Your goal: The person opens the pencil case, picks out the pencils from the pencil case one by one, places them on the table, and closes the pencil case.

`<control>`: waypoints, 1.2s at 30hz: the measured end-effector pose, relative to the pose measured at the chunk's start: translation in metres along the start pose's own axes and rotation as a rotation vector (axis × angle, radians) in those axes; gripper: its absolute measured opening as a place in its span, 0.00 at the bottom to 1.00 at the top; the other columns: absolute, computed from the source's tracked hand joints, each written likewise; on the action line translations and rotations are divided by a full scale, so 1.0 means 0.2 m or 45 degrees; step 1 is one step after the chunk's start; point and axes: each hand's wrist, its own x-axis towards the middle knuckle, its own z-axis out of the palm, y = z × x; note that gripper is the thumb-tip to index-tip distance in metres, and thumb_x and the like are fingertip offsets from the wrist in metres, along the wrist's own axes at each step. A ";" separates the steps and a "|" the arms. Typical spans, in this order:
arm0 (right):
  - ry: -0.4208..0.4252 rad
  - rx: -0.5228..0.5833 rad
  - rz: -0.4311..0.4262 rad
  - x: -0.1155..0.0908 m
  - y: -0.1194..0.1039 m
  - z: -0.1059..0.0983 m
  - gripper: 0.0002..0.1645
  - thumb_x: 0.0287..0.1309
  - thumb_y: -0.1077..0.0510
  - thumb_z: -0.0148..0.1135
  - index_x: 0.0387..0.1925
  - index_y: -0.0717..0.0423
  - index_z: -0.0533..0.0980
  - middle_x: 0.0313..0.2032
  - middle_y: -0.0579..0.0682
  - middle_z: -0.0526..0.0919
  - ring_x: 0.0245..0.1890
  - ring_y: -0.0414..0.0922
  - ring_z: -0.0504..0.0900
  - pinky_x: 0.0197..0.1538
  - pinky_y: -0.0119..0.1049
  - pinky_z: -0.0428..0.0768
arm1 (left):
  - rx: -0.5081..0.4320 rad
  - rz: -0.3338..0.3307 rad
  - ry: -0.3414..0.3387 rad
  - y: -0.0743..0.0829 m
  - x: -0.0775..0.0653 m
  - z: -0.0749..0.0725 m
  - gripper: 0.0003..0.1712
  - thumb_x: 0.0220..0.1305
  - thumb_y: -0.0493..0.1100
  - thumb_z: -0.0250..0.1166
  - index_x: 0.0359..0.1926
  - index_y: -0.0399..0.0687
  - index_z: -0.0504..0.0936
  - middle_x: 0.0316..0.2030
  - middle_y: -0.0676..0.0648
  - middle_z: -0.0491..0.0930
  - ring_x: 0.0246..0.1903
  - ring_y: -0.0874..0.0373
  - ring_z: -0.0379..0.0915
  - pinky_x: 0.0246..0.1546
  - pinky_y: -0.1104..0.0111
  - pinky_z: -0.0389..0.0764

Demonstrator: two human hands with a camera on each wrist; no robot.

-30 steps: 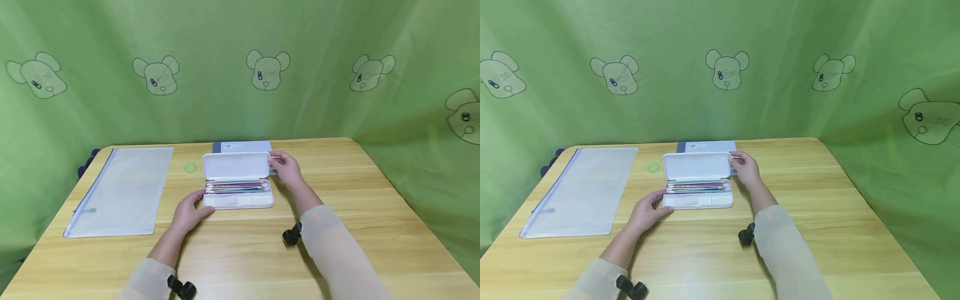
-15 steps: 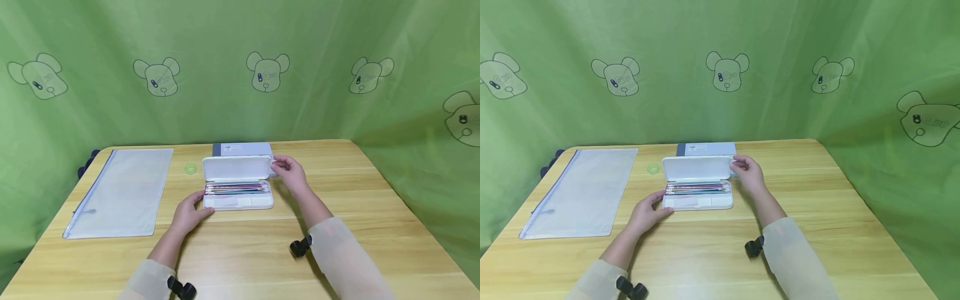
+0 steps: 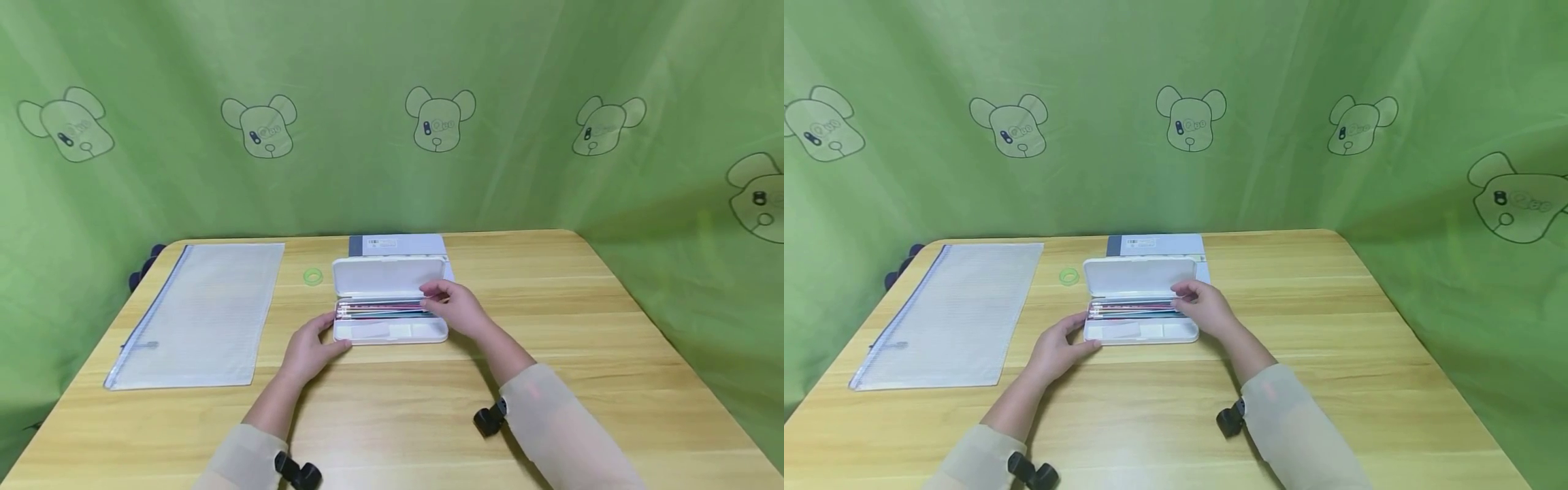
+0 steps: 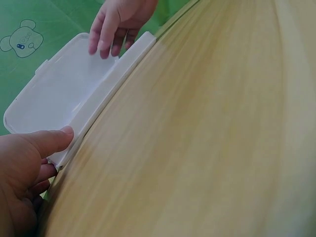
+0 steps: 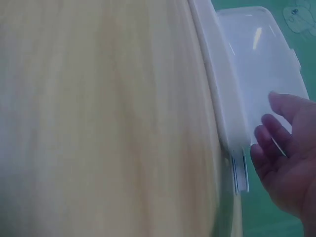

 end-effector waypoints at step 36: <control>-0.311 -0.532 -0.030 0.08 -0.09 0.07 0.12 0.63 0.60 0.62 0.47 0.55 0.83 0.44 0.51 0.85 0.48 0.47 0.80 0.57 0.46 0.79 | 0.004 -0.012 0.012 0.00 0.00 0.00 0.39 0.54 0.47 0.73 0.65 0.39 0.72 0.65 0.39 0.73 0.69 0.42 0.63 0.73 0.50 0.61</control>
